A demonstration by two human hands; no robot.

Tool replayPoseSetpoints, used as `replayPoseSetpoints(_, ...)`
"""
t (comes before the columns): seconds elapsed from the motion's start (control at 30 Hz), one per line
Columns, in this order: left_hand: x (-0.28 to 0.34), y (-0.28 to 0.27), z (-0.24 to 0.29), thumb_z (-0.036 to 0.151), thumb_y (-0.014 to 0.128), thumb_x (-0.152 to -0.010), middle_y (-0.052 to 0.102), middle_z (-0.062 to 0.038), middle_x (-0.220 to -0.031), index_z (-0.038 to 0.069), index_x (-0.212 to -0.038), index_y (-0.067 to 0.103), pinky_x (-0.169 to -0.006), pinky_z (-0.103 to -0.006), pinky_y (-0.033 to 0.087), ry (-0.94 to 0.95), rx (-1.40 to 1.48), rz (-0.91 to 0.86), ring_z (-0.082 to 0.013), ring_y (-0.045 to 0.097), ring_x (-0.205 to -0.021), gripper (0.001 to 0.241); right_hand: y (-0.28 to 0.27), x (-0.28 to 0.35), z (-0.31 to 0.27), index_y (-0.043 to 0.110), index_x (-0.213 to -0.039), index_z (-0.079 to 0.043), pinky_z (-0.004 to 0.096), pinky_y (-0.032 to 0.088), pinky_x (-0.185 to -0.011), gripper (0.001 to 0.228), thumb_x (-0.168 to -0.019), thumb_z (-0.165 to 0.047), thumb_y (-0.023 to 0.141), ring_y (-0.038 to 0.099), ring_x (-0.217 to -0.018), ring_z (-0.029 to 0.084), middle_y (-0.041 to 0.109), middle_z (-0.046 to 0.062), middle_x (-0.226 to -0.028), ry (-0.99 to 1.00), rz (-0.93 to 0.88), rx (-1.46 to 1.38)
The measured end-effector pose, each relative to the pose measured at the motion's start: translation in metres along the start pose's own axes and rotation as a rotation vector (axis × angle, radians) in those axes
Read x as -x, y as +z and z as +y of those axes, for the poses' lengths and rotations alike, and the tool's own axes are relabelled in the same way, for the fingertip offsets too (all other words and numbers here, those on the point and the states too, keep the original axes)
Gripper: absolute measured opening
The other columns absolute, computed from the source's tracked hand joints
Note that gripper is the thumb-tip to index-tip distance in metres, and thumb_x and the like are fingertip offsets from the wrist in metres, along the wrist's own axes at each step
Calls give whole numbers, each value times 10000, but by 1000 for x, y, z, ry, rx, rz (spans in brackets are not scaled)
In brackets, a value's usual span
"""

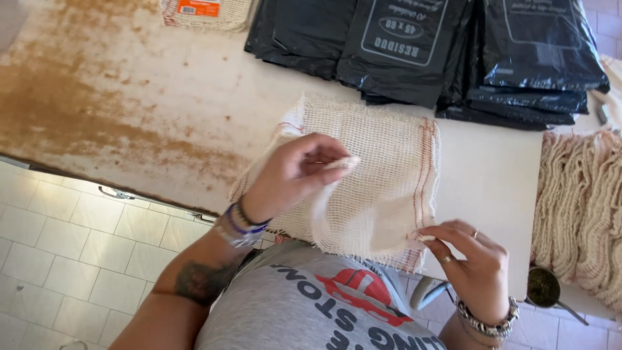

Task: The person picks up and folds mesh cloths by hand, then stacks them on a counter near bundles of similar material and black plastic bags.

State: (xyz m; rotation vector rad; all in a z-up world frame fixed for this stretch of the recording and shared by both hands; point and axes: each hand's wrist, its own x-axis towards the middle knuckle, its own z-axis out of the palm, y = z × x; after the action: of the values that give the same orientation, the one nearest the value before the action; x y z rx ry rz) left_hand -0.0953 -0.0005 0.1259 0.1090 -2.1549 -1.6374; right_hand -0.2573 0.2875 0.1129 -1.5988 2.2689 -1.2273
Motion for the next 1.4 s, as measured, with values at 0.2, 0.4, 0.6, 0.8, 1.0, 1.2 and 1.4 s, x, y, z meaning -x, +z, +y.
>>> replayPoseSetpoints(0.2,-51,23,16,185,751,-922,725,0,-990,125,-1054,643,-853,-236,586,36,103,-19,-96,713,-914,181,1,-99,-24,720,-926,-99,497,460,-1040,126,-905,-223,729,529,-1311,366,563,188,-1401,-367,-17,18)
replayPoseSetpoints(0.4,-89,9,56,240,849,-816,767,30,-844,194,-1095,675,-662,-236,589,176,-206,153,-99,694,-757,332,-15,-160,-42,737,-900,-72,444,563,-837,94,-843,-100,807,755,-893,349,757,120,-893,-134,-40,-194)
replayPoseSetpoints(0.6,-89,-17,69,373,702,-916,637,-112,-726,78,-890,693,-637,-342,537,102,-236,-80,-217,606,-673,296,-31,-173,-32,737,-880,-81,361,569,-796,132,-825,-147,837,686,-738,195,713,62,-757,-199,53,-174)
replayPoseSetpoints(0.8,-78,-2,75,320,680,-962,467,52,-739,127,-926,589,-609,-220,370,133,31,276,-49,413,-664,217,-13,-177,-38,687,-902,-26,355,505,-934,135,-869,-101,793,596,-1042,234,592,124,-1104,-312,306,-131)
replayPoseSetpoints(1.0,-85,28,74,268,757,-906,491,24,-726,148,-888,456,-576,-213,472,226,-85,509,-51,481,-624,324,-17,-160,-26,680,-897,-27,242,528,-643,37,-906,-49,708,653,-727,177,699,92,-841,-448,240,-408)
replayPoseSetpoints(1.2,-87,43,75,89,729,-924,788,2,-1024,174,-996,767,-828,-231,612,243,-65,353,-115,724,-1004,118,-19,-159,-30,721,-924,-12,243,527,-730,38,-915,-47,712,674,-805,168,722,94,-893,-303,286,-428)
replayPoseSetpoints(1.4,-85,46,86,278,672,-954,772,-89,-1079,80,-1117,750,-841,-239,638,215,53,340,-172,760,-981,268,-14,-164,-30,710,-935,-8,204,539,-701,58,-897,17,747,664,-824,151,689,106,-919,-212,338,-553)
